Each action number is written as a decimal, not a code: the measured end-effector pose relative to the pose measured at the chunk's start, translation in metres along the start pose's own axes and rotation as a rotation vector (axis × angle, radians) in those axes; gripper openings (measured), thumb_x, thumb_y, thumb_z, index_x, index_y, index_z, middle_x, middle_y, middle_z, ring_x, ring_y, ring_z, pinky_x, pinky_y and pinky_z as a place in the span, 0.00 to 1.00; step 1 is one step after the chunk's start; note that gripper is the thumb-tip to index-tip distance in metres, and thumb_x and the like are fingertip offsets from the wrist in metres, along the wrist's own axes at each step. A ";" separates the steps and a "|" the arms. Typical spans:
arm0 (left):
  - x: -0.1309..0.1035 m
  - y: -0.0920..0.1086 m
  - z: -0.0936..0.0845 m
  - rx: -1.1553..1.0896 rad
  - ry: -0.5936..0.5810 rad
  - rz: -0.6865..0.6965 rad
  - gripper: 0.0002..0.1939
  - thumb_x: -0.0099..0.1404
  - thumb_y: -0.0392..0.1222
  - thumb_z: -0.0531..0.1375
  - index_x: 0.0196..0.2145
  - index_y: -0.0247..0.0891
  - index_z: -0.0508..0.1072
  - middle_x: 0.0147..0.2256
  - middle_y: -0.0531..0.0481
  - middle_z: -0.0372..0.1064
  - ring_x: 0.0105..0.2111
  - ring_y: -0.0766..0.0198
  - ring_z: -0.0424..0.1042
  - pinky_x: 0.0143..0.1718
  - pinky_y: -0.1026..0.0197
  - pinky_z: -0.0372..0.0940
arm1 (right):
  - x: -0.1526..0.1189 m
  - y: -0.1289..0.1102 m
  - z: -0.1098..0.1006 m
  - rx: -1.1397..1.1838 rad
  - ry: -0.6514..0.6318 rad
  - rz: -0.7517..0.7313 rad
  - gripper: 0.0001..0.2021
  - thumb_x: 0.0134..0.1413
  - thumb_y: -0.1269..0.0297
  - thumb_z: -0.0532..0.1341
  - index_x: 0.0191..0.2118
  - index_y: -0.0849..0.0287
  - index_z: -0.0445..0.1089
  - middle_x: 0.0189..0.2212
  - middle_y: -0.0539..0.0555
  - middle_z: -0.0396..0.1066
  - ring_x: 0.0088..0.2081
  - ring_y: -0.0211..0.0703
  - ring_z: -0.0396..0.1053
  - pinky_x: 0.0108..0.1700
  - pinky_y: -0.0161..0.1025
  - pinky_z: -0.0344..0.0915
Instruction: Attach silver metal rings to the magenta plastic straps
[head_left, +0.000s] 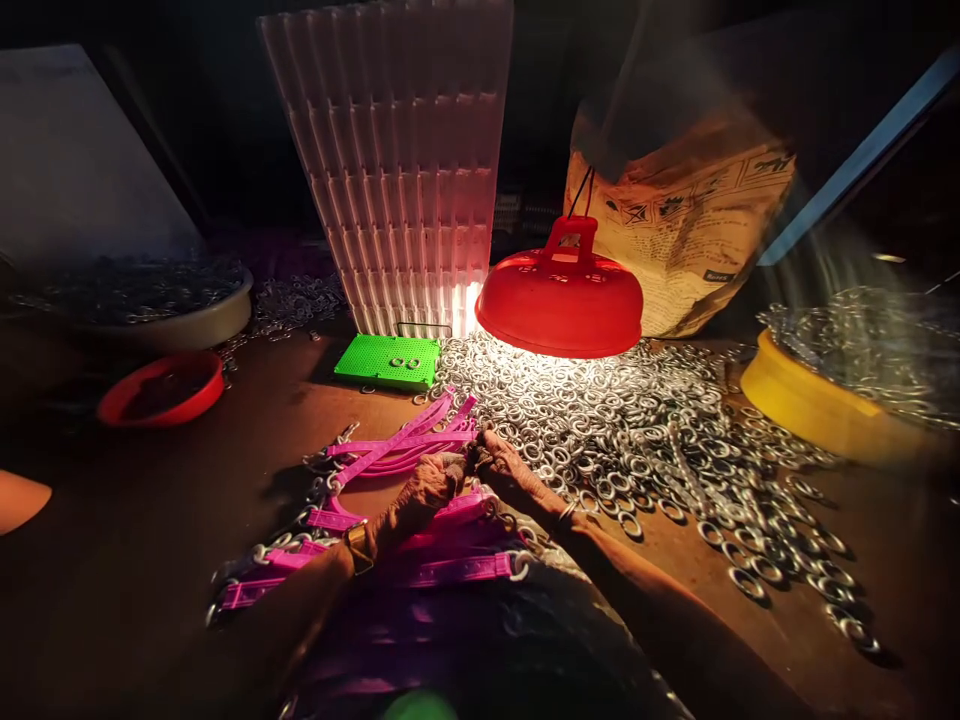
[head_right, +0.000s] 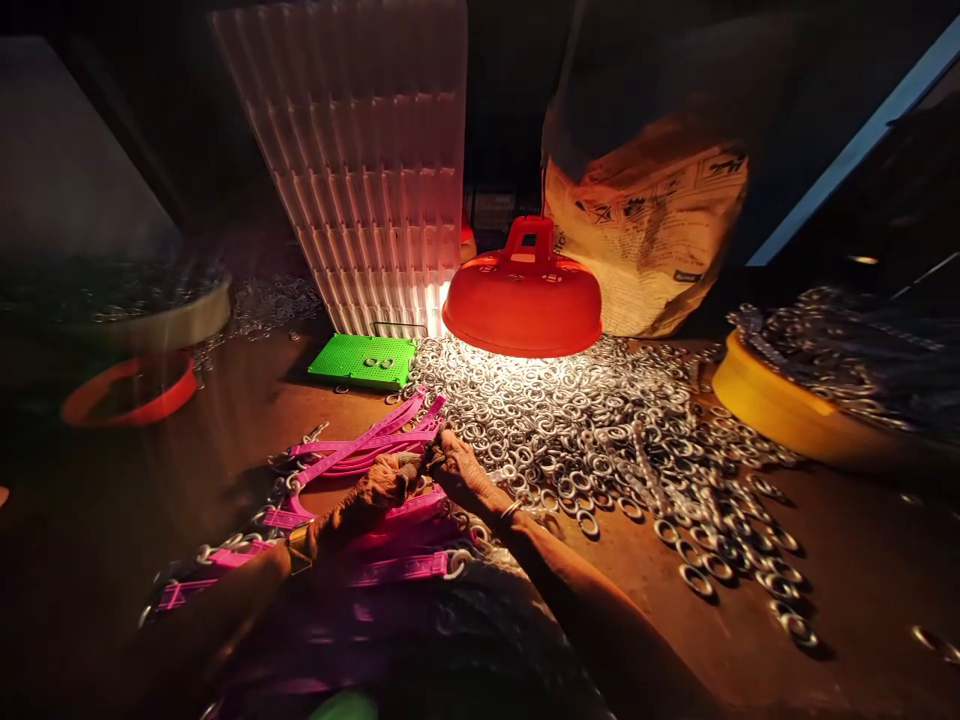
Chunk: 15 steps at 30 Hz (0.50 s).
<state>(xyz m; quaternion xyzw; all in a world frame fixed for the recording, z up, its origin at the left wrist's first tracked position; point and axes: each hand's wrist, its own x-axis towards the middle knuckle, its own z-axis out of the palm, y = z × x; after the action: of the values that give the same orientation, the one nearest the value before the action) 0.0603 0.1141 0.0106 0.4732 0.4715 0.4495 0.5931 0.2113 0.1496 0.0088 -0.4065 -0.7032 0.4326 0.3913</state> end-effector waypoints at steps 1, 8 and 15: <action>0.000 0.001 0.002 0.004 -0.017 0.007 0.12 0.50 0.42 0.64 0.19 0.36 0.64 0.18 0.54 0.57 0.21 0.71 0.52 0.21 0.66 0.48 | 0.001 -0.002 -0.001 0.018 -0.016 0.021 0.08 0.49 0.61 0.51 0.25 0.57 0.53 0.23 0.47 0.55 0.25 0.34 0.51 0.26 0.33 0.53; -0.007 0.036 0.007 -0.027 -0.096 -0.162 0.15 0.52 0.49 0.59 0.18 0.37 0.61 0.15 0.56 0.53 0.15 0.74 0.48 0.17 0.65 0.39 | 0.002 -0.035 -0.025 -0.159 -0.238 -0.112 0.11 0.55 0.57 0.54 0.28 0.58 0.60 0.22 0.49 0.62 0.23 0.34 0.57 0.26 0.33 0.55; -0.046 0.096 0.004 0.158 -0.362 -0.320 0.15 0.55 0.49 0.62 0.21 0.33 0.69 0.15 0.58 0.52 0.15 0.76 0.46 0.16 0.67 0.39 | -0.081 -0.071 -0.035 -0.399 -0.245 -0.139 0.16 0.57 0.59 0.56 0.49 0.59 0.61 0.25 0.51 0.66 0.23 0.35 0.57 0.27 0.33 0.53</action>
<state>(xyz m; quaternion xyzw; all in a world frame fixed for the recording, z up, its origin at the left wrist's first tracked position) 0.0493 0.0832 0.1118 0.5099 0.4602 0.2196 0.6928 0.2554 0.0653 0.0700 -0.3709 -0.8431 0.3034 0.2441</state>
